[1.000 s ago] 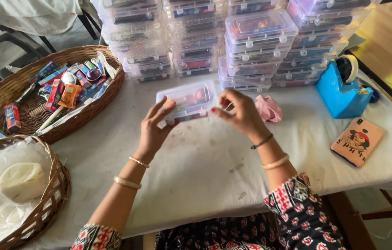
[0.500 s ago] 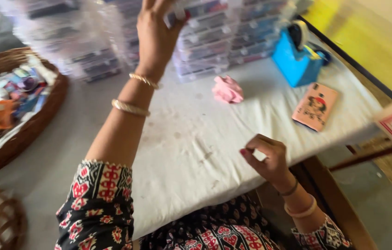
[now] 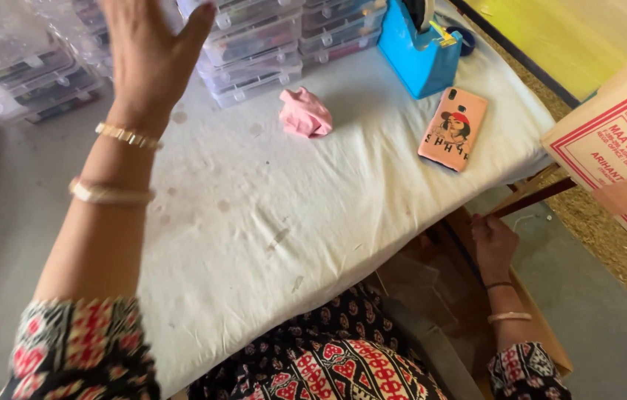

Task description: The person wraps small toiletry items, including toothpaste tubes and a small round object, in clear plastic, places the wrapped bundle into a plastic storage box, closes the lid, and stacks the finished box with a pile of similar boxes on the table.

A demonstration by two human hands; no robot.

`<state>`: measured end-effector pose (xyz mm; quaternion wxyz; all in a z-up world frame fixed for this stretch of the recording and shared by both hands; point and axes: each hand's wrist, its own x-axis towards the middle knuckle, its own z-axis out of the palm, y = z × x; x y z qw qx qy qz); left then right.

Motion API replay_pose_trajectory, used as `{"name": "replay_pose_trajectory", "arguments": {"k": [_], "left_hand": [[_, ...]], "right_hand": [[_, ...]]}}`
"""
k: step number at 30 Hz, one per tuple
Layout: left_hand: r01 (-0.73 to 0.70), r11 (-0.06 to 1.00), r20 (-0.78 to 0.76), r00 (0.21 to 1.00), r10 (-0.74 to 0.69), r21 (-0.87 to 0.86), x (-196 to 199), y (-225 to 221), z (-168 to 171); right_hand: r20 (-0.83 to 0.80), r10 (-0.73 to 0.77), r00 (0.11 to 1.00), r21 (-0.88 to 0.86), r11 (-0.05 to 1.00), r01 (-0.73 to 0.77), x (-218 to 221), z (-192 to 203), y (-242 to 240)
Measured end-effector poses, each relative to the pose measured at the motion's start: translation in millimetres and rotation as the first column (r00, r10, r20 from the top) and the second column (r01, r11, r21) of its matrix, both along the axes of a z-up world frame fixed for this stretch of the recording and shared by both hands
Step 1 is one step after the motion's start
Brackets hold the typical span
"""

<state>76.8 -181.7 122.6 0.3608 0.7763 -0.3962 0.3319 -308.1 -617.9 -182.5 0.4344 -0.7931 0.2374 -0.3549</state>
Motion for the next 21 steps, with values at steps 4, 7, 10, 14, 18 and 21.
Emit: {"name": "replay_pose_trajectory", "arguments": {"k": [4, 7, 10, 14, 18, 21], "left_hand": [[-0.132, 0.981, 0.082, 0.989, 0.121, 0.145, -31.4, 63.0, -28.3], [-0.218, 0.935, -0.050, 0.969, 0.241, 0.278, -53.3, 124.3, -61.5], [-0.293, 0.896, -0.162, 0.919, 0.360, 0.335, -69.3, 191.6, -106.5], [-0.409, 0.827, -0.202, 0.838, 0.508, 0.385, -97.2, 260.8, -153.8], [-0.477, 0.786, -0.292, 0.746, 0.598, 0.393, -132.4, 280.2, -173.7], [-0.509, 0.766, -0.320, 0.705, 0.633, 0.393, -143.5, 287.0, -184.8]], "right_hand": [[-0.530, -0.138, 0.837, -0.260, 0.966, -0.005, -29.8, -81.8, -29.9], [-0.765, -0.109, 0.635, -0.248, 0.959, -0.135, -169.9, -269.2, -143.0], [-0.941, -0.127, 0.314, -0.221, 0.933, -0.286, -171.6, -359.7, -115.2], [-0.979, 0.107, -0.176, 0.113, 0.993, -0.028, -181.8, -367.0, -81.3], [-0.894, -0.258, -0.366, 0.202, 0.497, -0.844, -159.5, -394.6, -67.0], [-0.993, -0.019, 0.114, -0.086, 0.782, -0.617, -129.9, -424.6, -60.6]]}}
